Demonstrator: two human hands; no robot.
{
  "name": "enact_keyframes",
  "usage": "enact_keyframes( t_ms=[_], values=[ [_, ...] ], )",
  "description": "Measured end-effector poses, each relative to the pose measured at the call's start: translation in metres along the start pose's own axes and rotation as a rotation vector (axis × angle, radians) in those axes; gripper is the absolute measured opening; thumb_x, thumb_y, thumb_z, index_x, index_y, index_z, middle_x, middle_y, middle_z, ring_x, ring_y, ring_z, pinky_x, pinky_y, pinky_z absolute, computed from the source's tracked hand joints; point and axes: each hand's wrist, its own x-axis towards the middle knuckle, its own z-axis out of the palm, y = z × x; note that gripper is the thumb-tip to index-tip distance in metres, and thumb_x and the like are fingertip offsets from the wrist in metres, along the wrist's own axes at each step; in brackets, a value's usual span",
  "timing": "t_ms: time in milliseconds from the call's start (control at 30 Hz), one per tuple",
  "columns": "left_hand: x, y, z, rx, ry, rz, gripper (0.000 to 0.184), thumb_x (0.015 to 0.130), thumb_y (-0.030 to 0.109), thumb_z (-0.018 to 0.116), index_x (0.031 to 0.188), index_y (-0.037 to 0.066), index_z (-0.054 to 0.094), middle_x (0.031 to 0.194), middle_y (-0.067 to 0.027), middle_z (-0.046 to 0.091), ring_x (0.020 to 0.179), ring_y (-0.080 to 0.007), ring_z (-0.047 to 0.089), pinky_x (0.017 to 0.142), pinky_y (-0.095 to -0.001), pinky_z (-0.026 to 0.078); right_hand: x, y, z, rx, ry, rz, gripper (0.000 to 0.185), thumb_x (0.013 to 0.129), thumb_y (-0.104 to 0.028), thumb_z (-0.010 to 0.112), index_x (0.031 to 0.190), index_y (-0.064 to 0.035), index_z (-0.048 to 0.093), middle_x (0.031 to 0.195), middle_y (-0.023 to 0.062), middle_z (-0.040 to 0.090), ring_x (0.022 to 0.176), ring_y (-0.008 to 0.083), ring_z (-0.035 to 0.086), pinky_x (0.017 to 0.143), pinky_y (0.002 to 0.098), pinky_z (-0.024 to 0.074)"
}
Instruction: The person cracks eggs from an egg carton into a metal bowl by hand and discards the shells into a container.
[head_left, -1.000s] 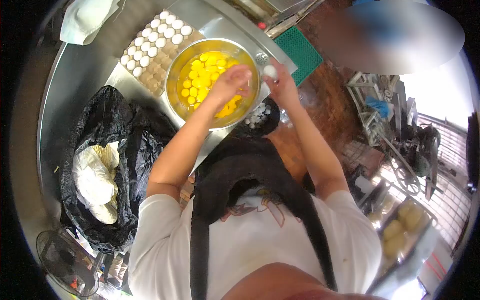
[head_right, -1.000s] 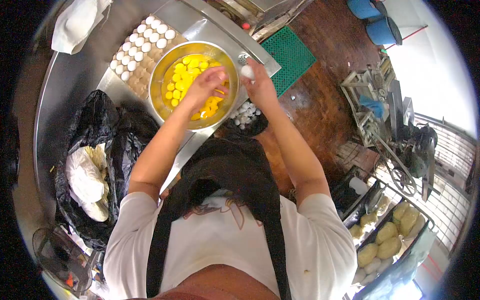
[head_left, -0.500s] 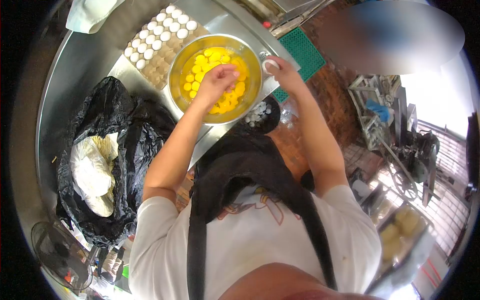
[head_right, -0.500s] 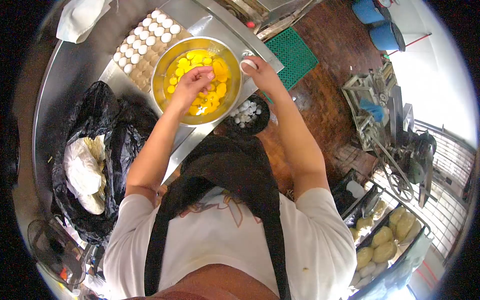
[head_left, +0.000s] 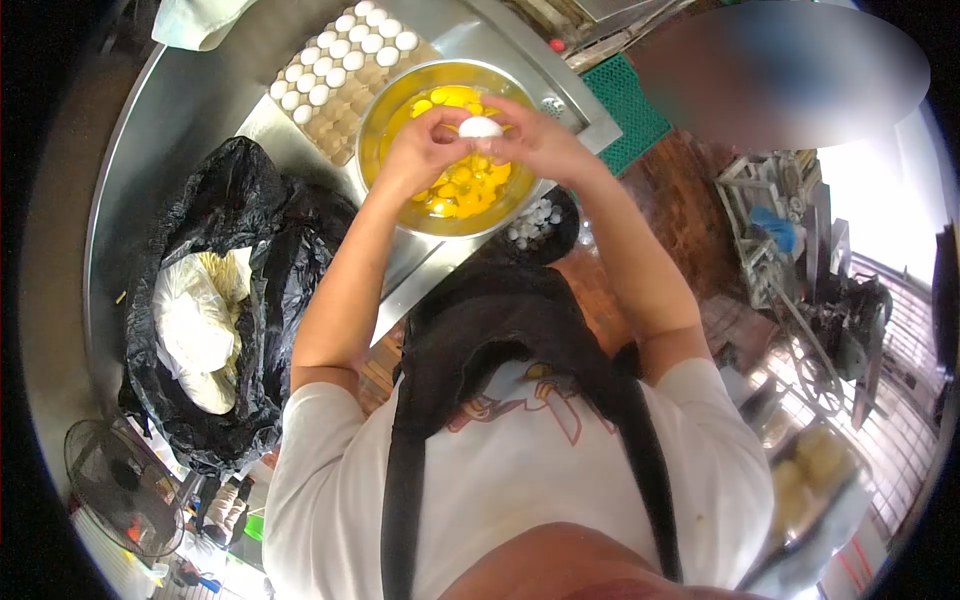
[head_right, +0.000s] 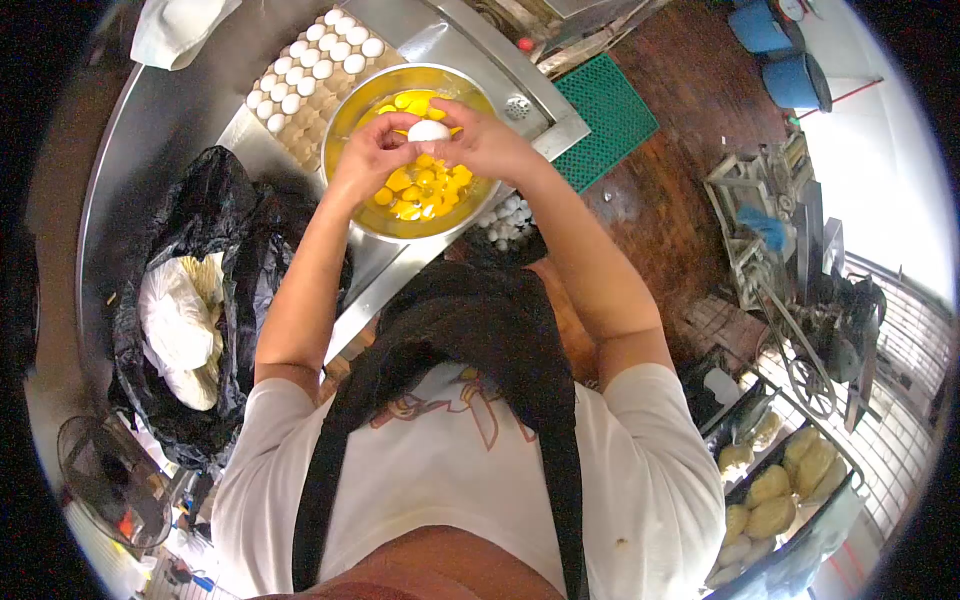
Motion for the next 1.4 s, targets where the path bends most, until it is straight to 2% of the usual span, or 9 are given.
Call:
enact_keyframes(
  t_ms=[233,333,533,700,867,1033,1133,1233,1400],
  values=[
    [-0.012,0.013,0.001,0.265,0.153,0.023,0.038,0.085,0.009,0.076,0.120,0.003,0.063,0.092,-0.0048,0.070,0.081,-0.0099,0.066,0.074,-0.0255,0.053,0.010,0.006,0.014,-0.394,0.067,-0.218,0.056,0.083,-0.013,0.067,0.136,-0.0028,0.054,0.118,0.0222,0.064,0.108,0.0384,0.063,0.094,0.0400,0.0511],
    [-0.012,0.013,-0.002,0.383,0.190,0.110,0.041,0.082,0.010,0.077,0.121,0.004,0.064,0.100,-0.0083,0.069,0.084,-0.0146,0.066,0.075,-0.0286,0.054,0.014,0.017,0.017,-0.593,0.172,-0.393,0.058,0.085,-0.012,0.066,0.142,-0.0133,0.053,0.130,0.0207,0.061,0.113,0.0348,0.062,0.097,0.0382,0.0503],
    [-0.012,0.024,0.001,0.361,0.253,0.344,0.049,0.081,0.010,0.077,0.127,0.007,0.060,0.113,-0.0119,0.067,0.091,-0.0215,0.068,0.079,-0.0335,0.056,0.005,0.001,0.017,-0.611,0.164,-0.476,0.058,0.086,-0.004,0.062,0.142,-0.0094,0.050,0.129,0.0201,0.057,0.110,0.0366,0.061,0.098,0.0396,0.0492],
    [-0.004,0.032,0.011,-0.100,0.233,0.310,0.051,0.083,0.008,0.076,0.130,0.005,0.058,0.117,-0.0105,0.067,0.096,-0.0204,0.068,0.081,-0.0331,0.056,-0.018,-0.011,0.000,-0.335,0.194,-0.284,0.054,0.090,-0.018,0.071,0.139,-0.0081,0.052,0.121,0.0147,0.064,0.097,0.0251,0.067,0.086,0.0349,0.0538],
    [0.041,0.002,-0.052,0.253,0.434,0.166,0.045,0.085,0.014,0.073,0.127,0.004,0.061,0.111,-0.0138,0.069,0.096,-0.0215,0.069,0.082,-0.0354,0.056,-0.070,0.024,-0.044,0.161,0.020,0.068,0.048,0.092,-0.022,0.072,0.134,-0.0069,0.056,0.108,0.0044,0.065,0.091,0.0087,0.062,0.077,0.0275,0.0539],
    [0.126,-0.053,-0.121,0.794,0.480,0.184,0.043,0.083,0.022,0.070,0.121,0.003,0.065,0.110,-0.0219,0.069,0.101,-0.0328,0.067,0.089,-0.0416,0.054,-0.103,0.121,-0.054,-0.097,-0.166,0.515,0.054,0.091,-0.025,0.072,0.139,-0.0081,0.053,0.114,0.0111,0.067,0.092,0.0174,0.067,0.078,0.0319,0.0554],
    [0.183,-0.099,-0.145,1.122,0.345,0.243,0.038,0.082,0.019,0.068,0.116,0.003,0.066,0.114,-0.0225,0.065,0.107,-0.0386,0.063,0.092,-0.0465,0.052,-0.114,0.167,-0.035,-0.654,0.036,0.525,0.056,0.090,-0.028,0.071,0.139,-0.0099,0.052,0.121,0.0176,0.066,0.102,0.0314,0.067,0.084,0.0418,0.0546],
    [0.189,-0.089,-0.144,1.216,0.230,0.107,0.035,0.082,0.017,0.068,0.114,0.003,0.066,0.114,-0.0223,0.063,0.108,-0.0395,0.062,0.092,-0.0473,0.052,-0.122,0.162,-0.034,-0.630,0.187,0.470,0.054,0.092,-0.035,0.068,0.136,-0.0070,0.055,0.120,0.0233,0.066,0.109,0.0424,0.064,0.090,0.0494,0.0510],
    [0.182,-0.073,-0.139,1.182,0.255,0.146,0.037,0.080,0.021,0.073,0.111,0.003,0.068,0.110,-0.0221,0.066,0.103,-0.0380,0.064,0.089,-0.0464,0.053,-0.122,0.157,-0.055,-0.623,0.150,0.632,0.051,0.089,-0.024,0.074,0.134,-0.0064,0.057,0.113,0.0201,0.069,0.102,0.0369,0.067,0.088,0.0458,0.0525]
  ],
)
